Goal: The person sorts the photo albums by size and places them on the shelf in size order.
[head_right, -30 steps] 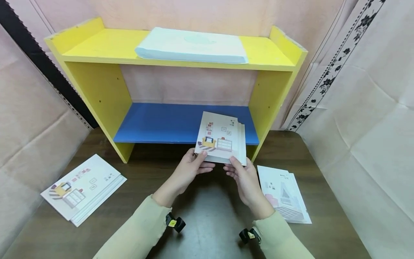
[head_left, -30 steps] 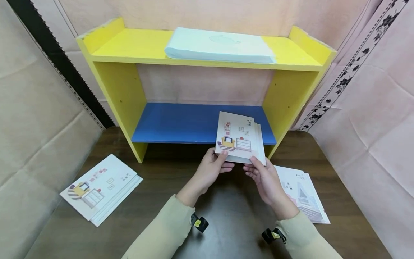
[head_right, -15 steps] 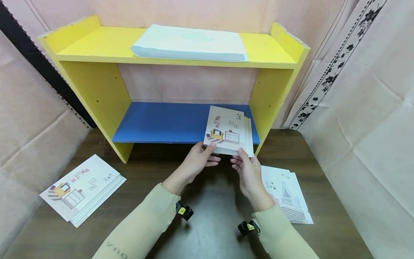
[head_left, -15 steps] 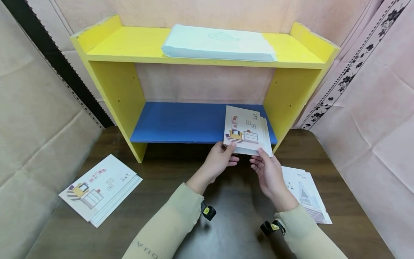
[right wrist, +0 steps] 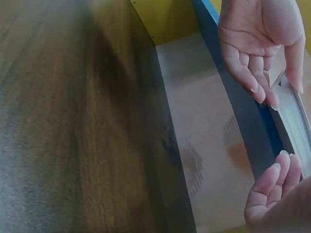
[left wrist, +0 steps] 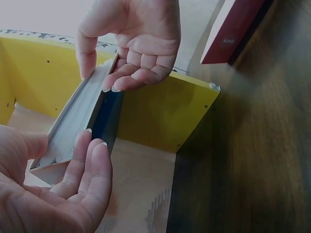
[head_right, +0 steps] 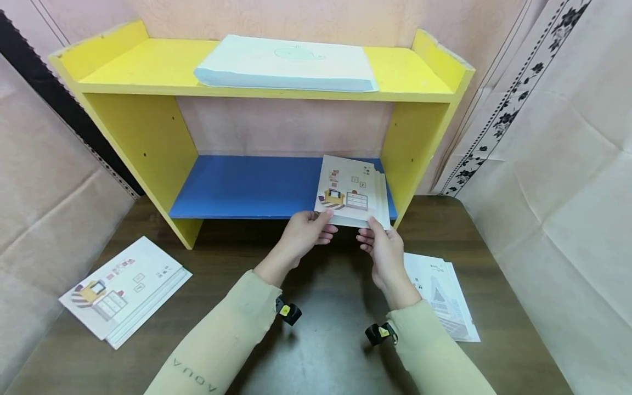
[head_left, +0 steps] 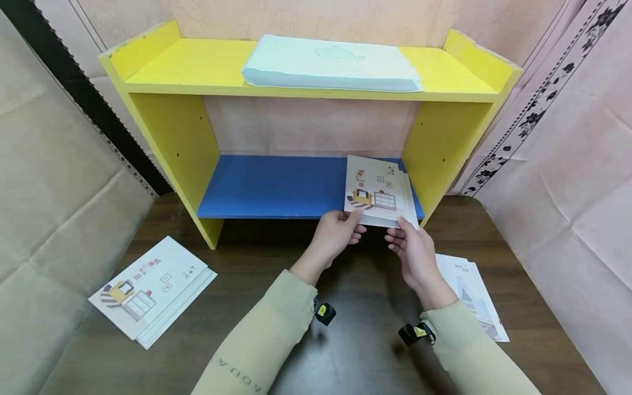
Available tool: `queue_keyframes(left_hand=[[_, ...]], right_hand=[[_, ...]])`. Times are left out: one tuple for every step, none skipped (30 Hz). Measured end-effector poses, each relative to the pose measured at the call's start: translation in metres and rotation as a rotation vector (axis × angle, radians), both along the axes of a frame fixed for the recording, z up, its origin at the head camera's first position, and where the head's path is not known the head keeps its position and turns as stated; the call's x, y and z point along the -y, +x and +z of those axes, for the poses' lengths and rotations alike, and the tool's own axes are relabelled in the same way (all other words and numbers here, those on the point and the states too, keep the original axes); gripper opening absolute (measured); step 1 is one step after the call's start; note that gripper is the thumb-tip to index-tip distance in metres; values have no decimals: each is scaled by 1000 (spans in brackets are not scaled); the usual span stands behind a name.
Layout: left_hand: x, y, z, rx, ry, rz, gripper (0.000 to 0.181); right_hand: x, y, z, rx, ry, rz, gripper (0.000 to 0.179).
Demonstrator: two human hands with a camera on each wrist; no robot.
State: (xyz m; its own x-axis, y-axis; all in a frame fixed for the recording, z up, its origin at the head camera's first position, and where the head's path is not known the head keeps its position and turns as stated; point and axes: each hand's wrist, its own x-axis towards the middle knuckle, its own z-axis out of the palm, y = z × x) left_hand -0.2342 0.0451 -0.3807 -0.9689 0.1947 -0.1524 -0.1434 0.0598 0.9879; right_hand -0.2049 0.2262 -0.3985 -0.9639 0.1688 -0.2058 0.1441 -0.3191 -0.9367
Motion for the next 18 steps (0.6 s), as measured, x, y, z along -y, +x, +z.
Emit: queue_keyframes(left_hand=[[-1,-1,1,-7,-9,2,39],[-2,-1,2,-16,-20,2,40],[-3,-2,2,-22,-32,0,40],[-4,-2,3,-27,-41,-3,41],[-5,-3,3,-29,-48,-4,42],[-6,-3,4,-27,-52,-6,43],[-7,-4,4,-25,-57,-8,44],[-8,-4,3,-23,-67,-10,45],[-9,-4,3,-23,-79,-10,46],[-9,-5,3,-24,-92,-8,48],[-10,-5,3,-27,-112,-4,49],[-10,-6,3,-34,-129,-1,51],[-10,-6,3,-42,-147,4,52],[-11,-7,3,-48,-162,7,53],[-11,-7,3,-54,-176,11,53],[-11,-8,3,-57,-186,15,53],[-11,-8,3,-57,-190,18,53],[-11,-8,2,-55,-191,19,52]], right_hand=[[-2,-1,1,0,-7,-5,31],[-3,-2,1,3,-13,-12,30],[-5,-3,2,7,-20,-17,30],[-6,-4,2,10,-25,-22,29],[-7,-5,3,12,-28,-27,29],[-8,-6,3,16,-31,-33,28],[-9,-7,3,19,-31,-36,28],[-9,-8,3,23,-29,-40,28],[-10,-9,3,25,-29,-44,28],[-10,-11,3,26,-28,-47,27],[-11,-12,3,26,-26,-49,27],[-11,-13,3,26,-24,-49,27],[-12,-14,3,27,-20,-49,28],[-12,-15,3,29,-16,-52,29],[-13,-15,3,33,-11,-55,30],[-13,-16,4,40,-2,-56,32],[-13,-16,4,49,10,-57,35],[-14,-17,5,60,23,-57,38]])
